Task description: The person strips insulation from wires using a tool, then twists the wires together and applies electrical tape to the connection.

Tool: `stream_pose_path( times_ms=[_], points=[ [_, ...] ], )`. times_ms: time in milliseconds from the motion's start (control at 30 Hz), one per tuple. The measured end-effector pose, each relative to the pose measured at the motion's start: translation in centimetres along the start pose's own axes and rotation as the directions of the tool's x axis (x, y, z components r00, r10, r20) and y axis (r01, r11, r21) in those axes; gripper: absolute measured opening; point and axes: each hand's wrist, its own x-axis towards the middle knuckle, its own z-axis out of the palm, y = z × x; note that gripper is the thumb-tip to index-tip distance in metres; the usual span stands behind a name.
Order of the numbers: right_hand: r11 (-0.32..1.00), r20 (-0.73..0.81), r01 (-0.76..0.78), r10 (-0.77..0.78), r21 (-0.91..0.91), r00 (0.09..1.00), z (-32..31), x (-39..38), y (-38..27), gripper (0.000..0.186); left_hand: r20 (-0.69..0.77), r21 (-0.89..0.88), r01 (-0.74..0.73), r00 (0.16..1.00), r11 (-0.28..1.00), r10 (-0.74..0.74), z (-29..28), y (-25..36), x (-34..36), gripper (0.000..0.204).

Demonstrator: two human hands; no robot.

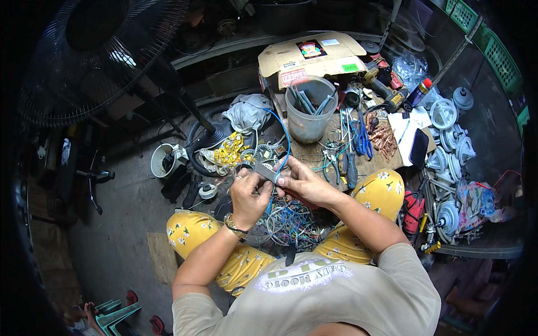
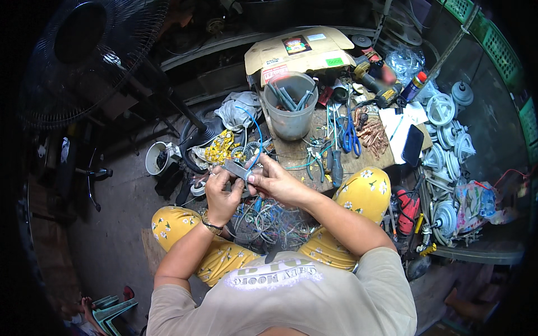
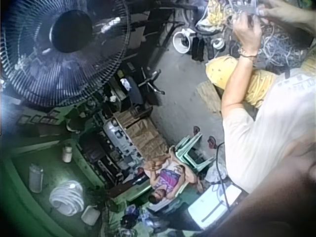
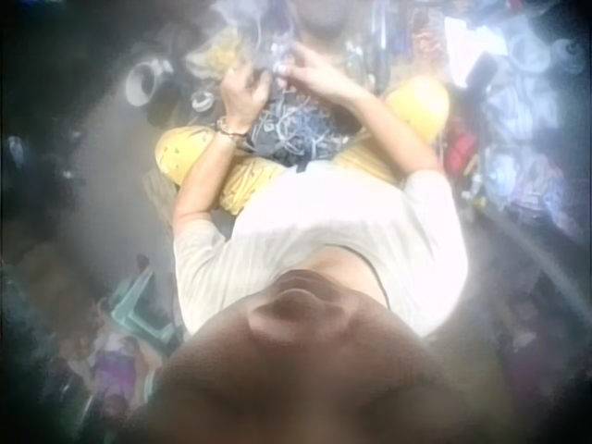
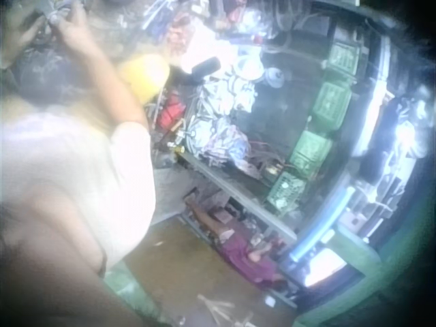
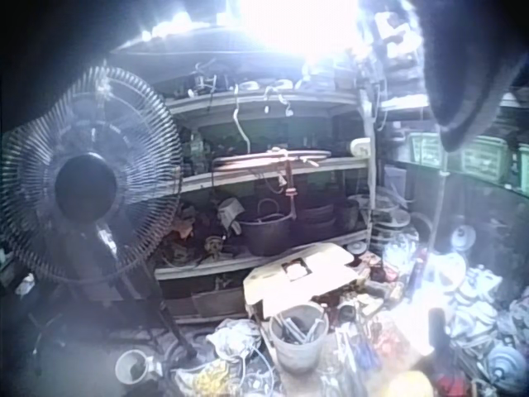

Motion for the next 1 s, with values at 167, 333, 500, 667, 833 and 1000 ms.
stream_pose_path(
  times_ms=[167,333,500,667,833,1000],
  points=[
    [1.0,0.015,0.016,-0.016,-0.024,1.0,0.3,0.1,0.2,0.036,-0.055,-0.179,0.138,0.987,0.974,-0.15,0.4,-0.3,-0.6,0.008],
    [0.999,0.014,0.008,-0.007,-0.05,1.0,0.7,0.0,-0.3,0.034,-0.036,-0.084,0.044,0.998,0.996,-0.047,-0.2,-0.1,-0.5,0.011],
    [0.999,0.036,-0.047,0.047,-0.009,0.998,0.9,-0.4,-0.8,0.037,-0.069,-0.002,-0.07,0.995,0.998,0.069,-0.4,-0.4,-0.7,0.015],
    [0.999,0.012,-0.047,0.047,-0.028,0.999,1.2,-0.4,-1.0,0.034,-0.057,0.052,-0.093,0.994,0.994,0.096,-0.5,-0.5,-1.1,0.017],
    [0.999,-0.016,-0.027,0.026,-0.03,1.0,0.7,-0.3,-0.1,0.03,-0.071,0.064,-0.122,0.989,0.99,0.126,-0.4,-0.6,-1.1,0.017],
    [1.0,-0.055,-0.018,0.018,-0.012,0.998,-0.1,-0.1,-0.7,0.016,-0.053,0.027,-0.088,0.995,0.996,0.089,-0.6,-0.4,-1.3,0.012]
  ],
)
